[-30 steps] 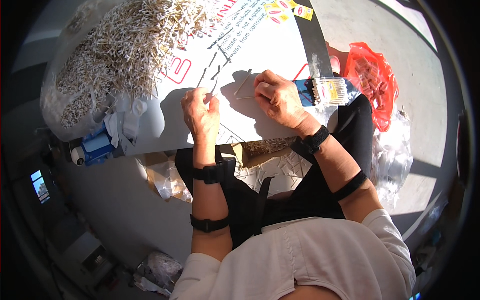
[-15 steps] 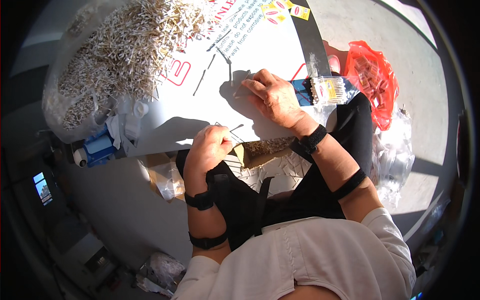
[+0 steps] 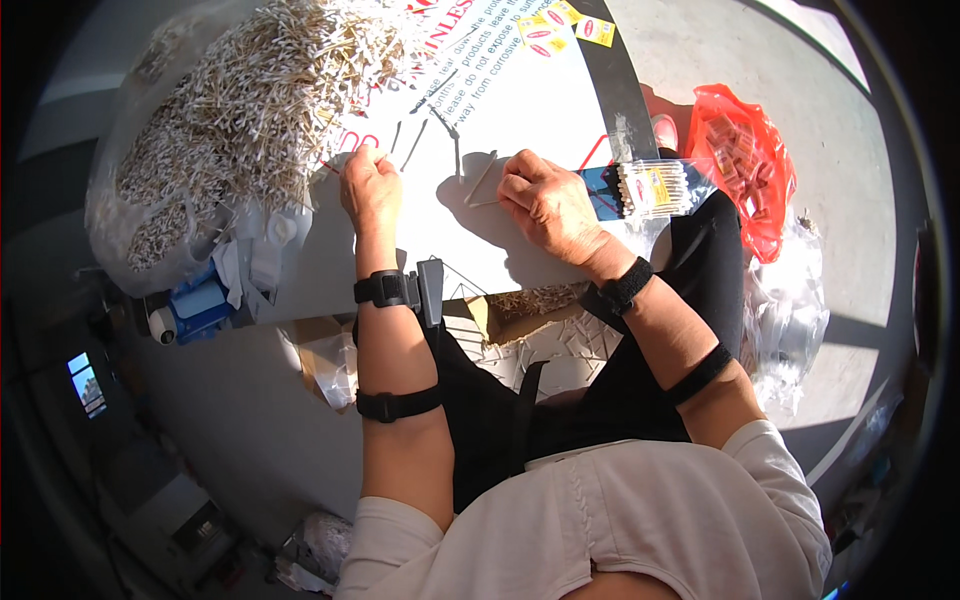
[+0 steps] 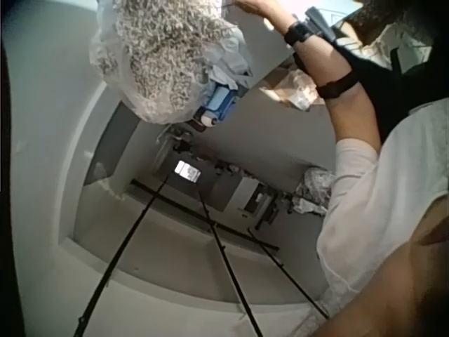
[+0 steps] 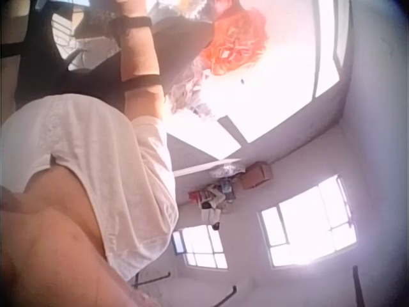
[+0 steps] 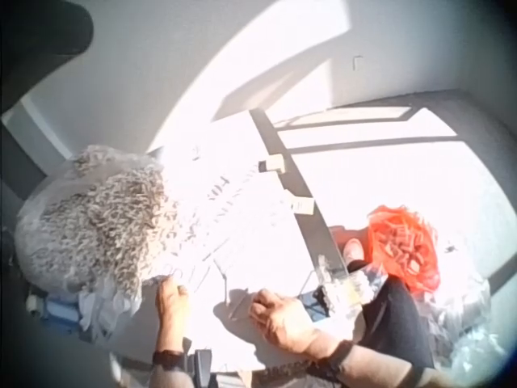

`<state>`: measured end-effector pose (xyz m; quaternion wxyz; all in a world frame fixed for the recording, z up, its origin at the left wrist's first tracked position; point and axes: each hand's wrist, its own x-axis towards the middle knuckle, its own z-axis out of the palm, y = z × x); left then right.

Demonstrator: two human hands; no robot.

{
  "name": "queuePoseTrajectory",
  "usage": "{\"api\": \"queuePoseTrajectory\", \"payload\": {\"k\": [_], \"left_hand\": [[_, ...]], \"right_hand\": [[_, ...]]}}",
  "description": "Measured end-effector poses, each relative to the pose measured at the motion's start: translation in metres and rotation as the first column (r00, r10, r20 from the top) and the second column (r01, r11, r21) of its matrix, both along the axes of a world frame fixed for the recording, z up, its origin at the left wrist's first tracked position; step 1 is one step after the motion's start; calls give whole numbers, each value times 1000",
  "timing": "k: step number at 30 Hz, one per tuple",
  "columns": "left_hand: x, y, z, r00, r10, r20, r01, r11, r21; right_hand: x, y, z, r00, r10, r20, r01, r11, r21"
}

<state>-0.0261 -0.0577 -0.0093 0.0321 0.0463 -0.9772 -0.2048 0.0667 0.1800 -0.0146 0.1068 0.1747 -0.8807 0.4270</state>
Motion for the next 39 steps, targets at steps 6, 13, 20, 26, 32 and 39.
{"api": "queuePoseTrajectory", "payload": {"k": [6, 13, 20, 26, 32, 39], "left_hand": [[20, 44, 4, 963, -231, -135, 229, 973, -31], [45, 74, 8, 891, -406, -202, 411, 912, -20], [-14, 74, 14, 966, -221, -134, 244, 951, 191], [-52, 96, 10, 957, -132, 259, 114, 990, 82], [-38, 83, 19, 801, -597, 46, 593, 801, 83], [-8, 59, 20, 853, -522, 20, 521, 853, 33]], "right_hand": [[0, -1, 0, 1000, -4, -7, 3, 1000, -5], [1, 2, -4, 1000, -2, -23, 2, 1000, -1], [-1, 1, -1, 998, 8, -63, -8, 1000, -6], [-1, -2, -2, 999, 9, -44, -10, 1000, -22], [0, 4, -5, 999, 2, -32, -2, 1000, 6], [0, 0, -2, 998, -3, -60, 2, 1000, -13]]}}
